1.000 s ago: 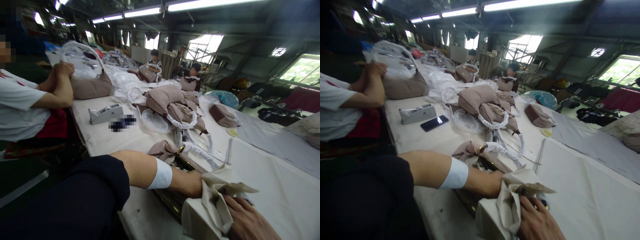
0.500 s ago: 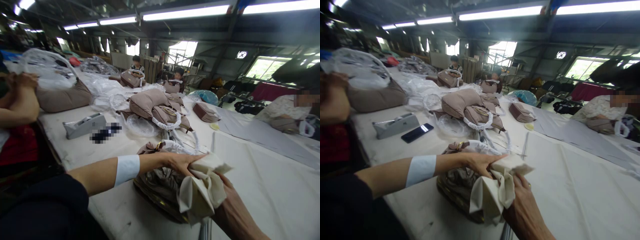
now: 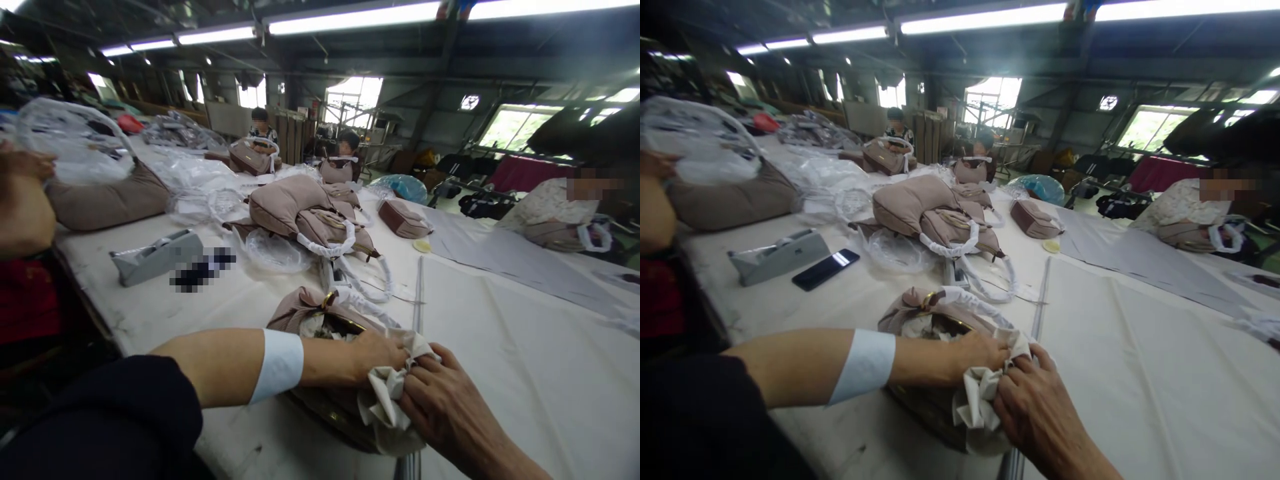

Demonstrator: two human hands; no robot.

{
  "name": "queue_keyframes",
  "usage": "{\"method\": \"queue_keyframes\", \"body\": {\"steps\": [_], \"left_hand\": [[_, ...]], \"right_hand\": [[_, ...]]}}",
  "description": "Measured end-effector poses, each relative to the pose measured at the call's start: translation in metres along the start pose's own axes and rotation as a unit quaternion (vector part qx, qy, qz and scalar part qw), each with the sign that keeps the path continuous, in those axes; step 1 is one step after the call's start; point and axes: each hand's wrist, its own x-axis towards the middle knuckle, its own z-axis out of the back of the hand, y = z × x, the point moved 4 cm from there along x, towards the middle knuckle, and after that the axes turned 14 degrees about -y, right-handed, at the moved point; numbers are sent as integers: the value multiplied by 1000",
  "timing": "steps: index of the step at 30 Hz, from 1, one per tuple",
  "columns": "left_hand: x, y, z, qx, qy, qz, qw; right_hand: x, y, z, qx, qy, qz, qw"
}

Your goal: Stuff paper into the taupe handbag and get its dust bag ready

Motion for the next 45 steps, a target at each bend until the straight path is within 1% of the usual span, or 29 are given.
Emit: {"method": "queue_keyframes", "body": {"steps": [2,6,8,10,12,14,15,16,17,19,20,21,22,23,24,27,29,31,32,33,34,36,37,39,40,41,43,44,45], "left_hand": [[-8,1,2,-20,12,-34,999],[-23,2,21,-96,41,-100,990],[-24,-1,22,-139,46,-126,981],[-22,-2,19,-175,27,-138,975],[-23,1,16,-197,-11,-133,971],[-28,4,18,-205,-43,-122,970],[-31,4,21,-200,-43,-127,971],[-33,1,24,-185,-30,-142,972],[-34,-3,26,-159,-3,-164,973],[-32,-13,25,-79,75,-198,974],[-28,-16,23,-30,113,-187,975],[-23,-18,19,11,140,-158,977],[-17,-19,16,41,153,-119,980],[-11,-18,12,57,155,-80,983],[-6,-17,9,58,145,-47,987],[2,-8,1,22,83,40,995],[1,1,-4,6,63,131,989],[0,4,-6,4,60,200,978],[-1,3,-5,0,64,211,975],[-1,1,-2,-7,67,201,977],[-3,-3,3,-16,72,178,981],[-10,-9,21,-33,68,120,990],[-17,-10,34,-17,49,95,994],[-35,-7,62,72,3,65,995],[-47,-5,74,132,4,56,990],[-58,-3,82,184,32,44,981],[-80,3,88,254,132,11,958],[-88,7,87,274,176,-7,945],[-95,11,85,291,207,-16,934]], "right_hand": [[-2,-1,9,10,25,-7,1000],[-1,-3,21,9,113,-11,993],[0,-3,22,4,127,6,992],[-3,-4,20,-1,137,26,990],[-11,-6,18,-2,134,43,990],[-18,-10,20,-5,101,56,993],[-20,-10,21,-8,83,60,995],[-21,-10,21,-10,66,64,996],[-21,-8,21,-12,51,70,996],[-18,-2,19,-14,34,90,995],[-17,1,18,-16,30,105,994],[-15,4,17,-20,26,119,992],[-14,5,16,-27,24,129,991],[-15,5,16,-33,22,132,990],[-16,3,16,-37,21,130,991],[-22,-2,20,-37,5,120,992],[-24,0,21,-36,-3,129,991],[-20,8,20,-38,4,139,990],[-16,14,18,-41,6,144,989],[-12,19,18,-48,0,149,988],[-7,24,17,-58,-7,154,986],[1,30,15,-86,-26,166,982],[4,31,13,-100,-28,171,980],[7,28,5,-122,0,183,976],[8,26,-1,-130,15,187,974],[8,23,-7,-138,34,188,972],[8,18,-23,-155,108,182,965],[8,16,-31,-169,164,172,956],[9,14,-38,-186,231,156,942]]}}
